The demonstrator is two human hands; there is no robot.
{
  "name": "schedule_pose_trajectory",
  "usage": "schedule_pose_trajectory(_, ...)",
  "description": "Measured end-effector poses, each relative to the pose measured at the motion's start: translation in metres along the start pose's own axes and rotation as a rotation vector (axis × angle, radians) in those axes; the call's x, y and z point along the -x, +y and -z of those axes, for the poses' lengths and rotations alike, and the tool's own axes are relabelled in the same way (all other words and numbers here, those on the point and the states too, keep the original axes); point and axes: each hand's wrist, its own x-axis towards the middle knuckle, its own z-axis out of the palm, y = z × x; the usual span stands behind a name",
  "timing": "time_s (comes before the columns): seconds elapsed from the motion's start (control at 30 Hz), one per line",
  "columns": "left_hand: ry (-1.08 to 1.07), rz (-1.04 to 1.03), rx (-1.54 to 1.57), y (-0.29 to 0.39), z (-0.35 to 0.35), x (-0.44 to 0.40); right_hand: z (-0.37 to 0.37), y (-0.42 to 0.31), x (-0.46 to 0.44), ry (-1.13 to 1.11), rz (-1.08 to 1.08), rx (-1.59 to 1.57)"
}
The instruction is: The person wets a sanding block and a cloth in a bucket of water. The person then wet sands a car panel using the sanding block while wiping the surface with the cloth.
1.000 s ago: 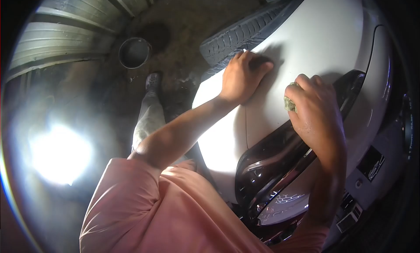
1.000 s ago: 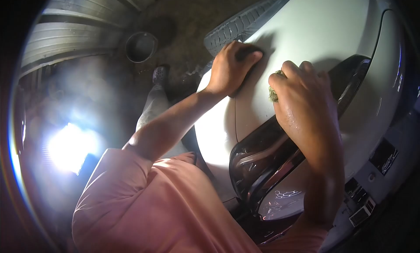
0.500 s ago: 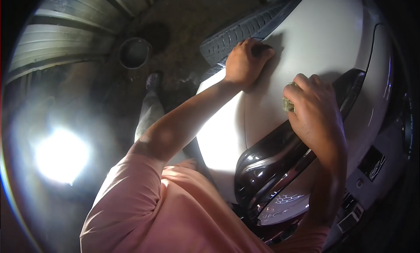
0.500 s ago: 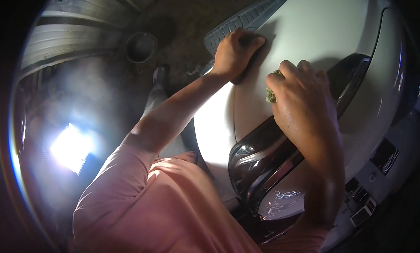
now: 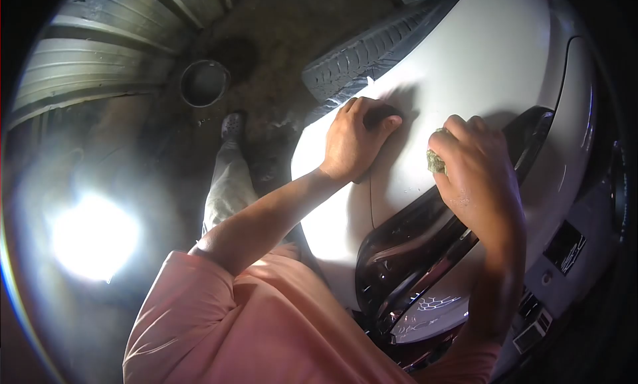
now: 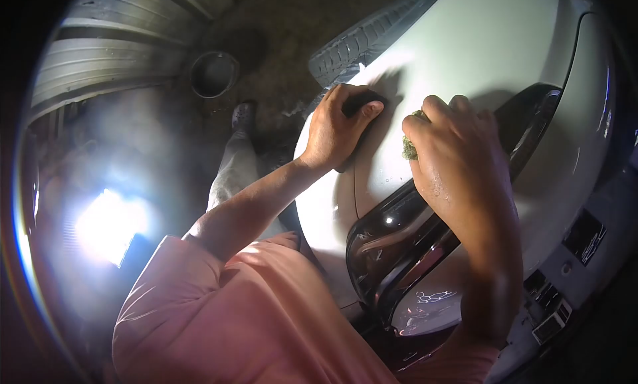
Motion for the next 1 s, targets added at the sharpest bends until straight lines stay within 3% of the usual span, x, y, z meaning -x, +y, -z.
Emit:
schedule_pose_trajectory(0.13,-0.032,0.051,0.054,0.010,-0.008,-0.047,0.001,-0.003,0.000,-0.017,-0.009,0.002)
schedule_pose_trajectory(0.37,-0.078,0.003,-0.001,0.004,0.013,0.006,0.004,-0.005,0.001,0.013,-0.008,0.026)
schedule_pose_trajectory(0.5,-0.058,0.053,0.061,0.006,-0.002,-0.045,0.003,-0.003,0.003,-0.031,-0.014,-0.021)
schedule_pose_trajectory(0.67,-0.055,-0.049,-0.004,-0.006,0.011,0.011,0.001,-0.002,0.002,0.009,0.003,-0.014)
schedule_pose_trajectory(0.8,-0.048,0.072,0.029,-0.003,-0.006,-0.047,0.006,-0.006,0.002,-0.047,-0.022,0.009)
schedule_pose_trajectory(1.0,-0.077,-0.034,-0.016,-0.002,0.009,0.004,0.004,-0.002,-0.001,-0.032,-0.012,-0.027)
